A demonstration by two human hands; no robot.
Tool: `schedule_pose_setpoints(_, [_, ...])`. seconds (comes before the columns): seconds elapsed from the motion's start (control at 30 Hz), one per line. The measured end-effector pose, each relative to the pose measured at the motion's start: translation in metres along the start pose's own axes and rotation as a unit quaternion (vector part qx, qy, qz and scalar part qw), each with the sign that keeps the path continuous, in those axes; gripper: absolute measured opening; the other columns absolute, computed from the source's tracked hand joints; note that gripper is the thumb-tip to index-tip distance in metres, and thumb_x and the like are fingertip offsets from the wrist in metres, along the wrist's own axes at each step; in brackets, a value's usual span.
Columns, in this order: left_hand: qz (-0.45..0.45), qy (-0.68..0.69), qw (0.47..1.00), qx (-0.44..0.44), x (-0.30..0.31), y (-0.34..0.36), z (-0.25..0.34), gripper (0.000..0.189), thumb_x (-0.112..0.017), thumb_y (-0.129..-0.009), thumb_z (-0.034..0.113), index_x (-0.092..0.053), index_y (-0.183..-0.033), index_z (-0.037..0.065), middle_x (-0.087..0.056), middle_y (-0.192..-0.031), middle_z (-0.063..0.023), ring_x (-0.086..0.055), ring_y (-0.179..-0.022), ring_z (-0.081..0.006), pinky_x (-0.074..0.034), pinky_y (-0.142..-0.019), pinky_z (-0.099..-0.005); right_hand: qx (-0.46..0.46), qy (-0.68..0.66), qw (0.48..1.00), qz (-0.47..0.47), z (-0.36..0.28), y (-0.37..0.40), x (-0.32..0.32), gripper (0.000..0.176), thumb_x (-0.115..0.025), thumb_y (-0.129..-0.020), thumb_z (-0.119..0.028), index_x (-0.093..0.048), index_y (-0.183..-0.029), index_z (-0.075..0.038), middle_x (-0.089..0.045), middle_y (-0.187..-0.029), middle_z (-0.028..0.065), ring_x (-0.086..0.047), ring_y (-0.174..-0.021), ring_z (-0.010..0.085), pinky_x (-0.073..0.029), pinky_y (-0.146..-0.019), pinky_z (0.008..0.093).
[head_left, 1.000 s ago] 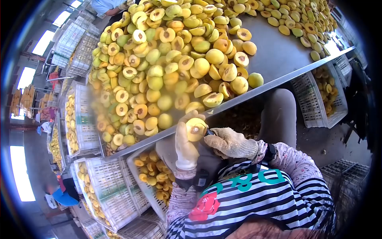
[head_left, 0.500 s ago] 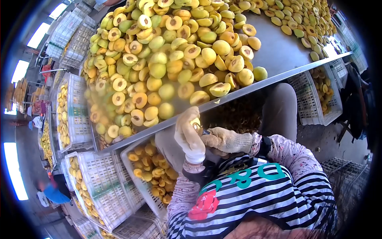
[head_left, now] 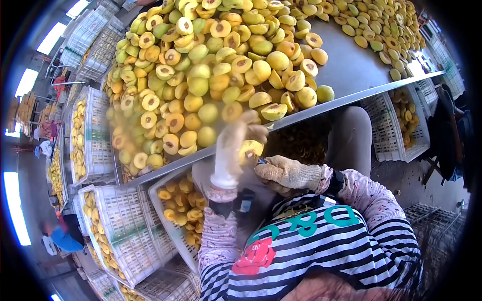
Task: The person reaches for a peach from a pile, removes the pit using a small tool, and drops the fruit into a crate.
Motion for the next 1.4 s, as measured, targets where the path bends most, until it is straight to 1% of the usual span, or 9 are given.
schedule_pose_setpoints(0.1, [0.11,0.037,0.954,-0.276,-0.012,0.023,0.005,0.046,-0.041,-0.107,0.028,-0.05,-0.14,-0.002,-0.069,-0.102,-0.0143,-0.063,-0.086,-0.0177,-0.052,-0.077,-0.0293,0.012,-0.159,0.983,-0.086,0.0,0.008,-0.009,0.045,-0.048,-0.104,-0.05,-0.047,-0.083,-0.011,-0.037,-0.054,-0.0005,-0.033,-0.04,0.0121,-0.029,-0.038,0.0279])
schedule_pose_setpoints(0.17, [0.163,0.099,0.973,-0.134,-0.005,0.034,-0.017,0.042,-0.047,-0.104,0.022,-0.054,-0.137,-0.002,-0.071,-0.094,-0.0127,-0.064,-0.082,-0.0154,-0.051,-0.075,-0.027,0.018,-0.188,0.976,-0.11,0.011,0.005,-0.017,0.046,-0.049,-0.103,-0.051,-0.049,-0.083,-0.01,-0.038,-0.054,-0.0027,-0.033,-0.041,0.0103,-0.028,-0.039,0.0283])
schedule_pose_setpoints(0.37, [-0.028,0.053,0.998,0.002,-0.015,0.016,-0.006,0.034,-0.052,-0.101,0.013,-0.061,-0.128,-0.005,-0.071,-0.083,-0.0106,-0.066,-0.074,-0.0139,-0.05,-0.07,-0.0234,0.069,0.069,0.995,-0.011,0.009,-0.001,-0.002,0.043,-0.05,-0.103,-0.048,-0.049,-0.083,-0.011,-0.042,-0.055,-0.0023,-0.035,-0.042,0.0126,-0.03,-0.04,0.0275])
schedule_pose_setpoints(0.53, [-0.152,-0.003,0.986,0.069,-0.027,0.006,-0.01,0.035,-0.05,-0.098,0.011,-0.062,-0.127,-0.006,-0.071,-0.078,-0.0115,-0.068,-0.071,-0.0179,-0.055,-0.07,-0.0284,-0.003,-0.176,0.975,-0.136,0.018,0.014,-0.017,0.044,-0.046,-0.104,-0.053,-0.047,-0.083,-0.014,-0.039,-0.056,-0.0049,-0.034,-0.043,0.0084,-0.03,-0.04,0.0253])
schedule_pose_setpoints(0.7, [-0.119,0.098,0.986,0.062,-0.031,-0.005,-0.025,0.036,-0.05,-0.097,0.011,-0.062,-0.128,-0.004,-0.07,-0.077,-0.0114,-0.067,-0.071,-0.0159,-0.053,-0.068,-0.0259,0.02,-0.368,0.874,-0.316,0.015,0.019,-0.023,0.05,-0.042,-0.101,-0.063,-0.045,-0.085,-0.016,-0.034,-0.055,-0.0064,-0.032,-0.043,0.0059,-0.03,-0.039,0.0221])
schedule_pose_setpoints(0.87, [-0.155,0.032,0.98,0.121,-0.043,-0.012,-0.026,0.032,-0.054,-0.098,0.012,-0.065,-0.124,-0.004,-0.073,-0.088,-0.0115,-0.068,-0.072,-0.0158,-0.053,-0.068,-0.0256,0.006,-0.145,0.982,-0.12,0.021,0.011,0.003,0.05,-0.04,-0.102,-0.062,-0.043,-0.085,-0.015,-0.035,-0.055,-0.0038,-0.033,-0.041,0.0088,-0.032,-0.038,0.0244])
schedule_pose_setpoints(1.03, [-0.249,0.034,0.953,0.168,-0.058,-0.02,-0.032,0.033,-0.057,-0.097,0.014,-0.065,-0.122,-0.006,-0.073,-0.095,-0.0112,-0.069,-0.074,-0.0145,-0.053,-0.068,-0.0253,0.03,-0.341,0.901,-0.266,0.024,0.021,-0.008,0.049,-0.04,-0.103,-0.06,-0.043,-0.083,-0.015,-0.036,-0.055,-0.0052,-0.032,-0.041,0.007,-0.032,-0.039,0.0231])
schedule_pose_setpoints(1.23, [-0.065,0.191,0.979,0.02,-0.059,-0.018,-0.038,0.033,-0.044,-0.099,0.013,-0.065,-0.117,-0.005,-0.07,-0.08,-0.0165,-0.068,-0.072,-0.024,-0.053,-0.067,-0.0299,0.031,-0.489,0.721,-0.49,0.019,0.022,-0.019,0.05,-0.049,-0.098,-0.063,-0.05,-0.086,-0.015,-0.04,-0.054,-0.0052,-0.035,-0.039,0.0084,-0.035,-0.039,0.0255])
schedule_pose_setpoints(1.4, [0.104,0.232,0.967,0.016,-0.036,-0.017,-0.054,0.032,-0.04,-0.102,0.015,-0.061,-0.118,-0.003,-0.069,-0.083,-0.0185,-0.065,-0.074,-0.0278,-0.053,-0.07,-0.0347,0.023,-0.252,0.905,-0.341,0.011,0.036,-0.006,0.05,-0.056,-0.095,-0.061,-0.049,-0.083,-0.013,-0.036,-0.052,-0.0045,-0.034,-0.041,0.0078,-0.027,-0.036,0.0241])
Point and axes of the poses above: each hand's wrist, its own y-axis away from the middle knuckle, its own x-axis out of the back of the hand, z = x × y, the point moved 7 cm from there along -y, towards the middle knuckle
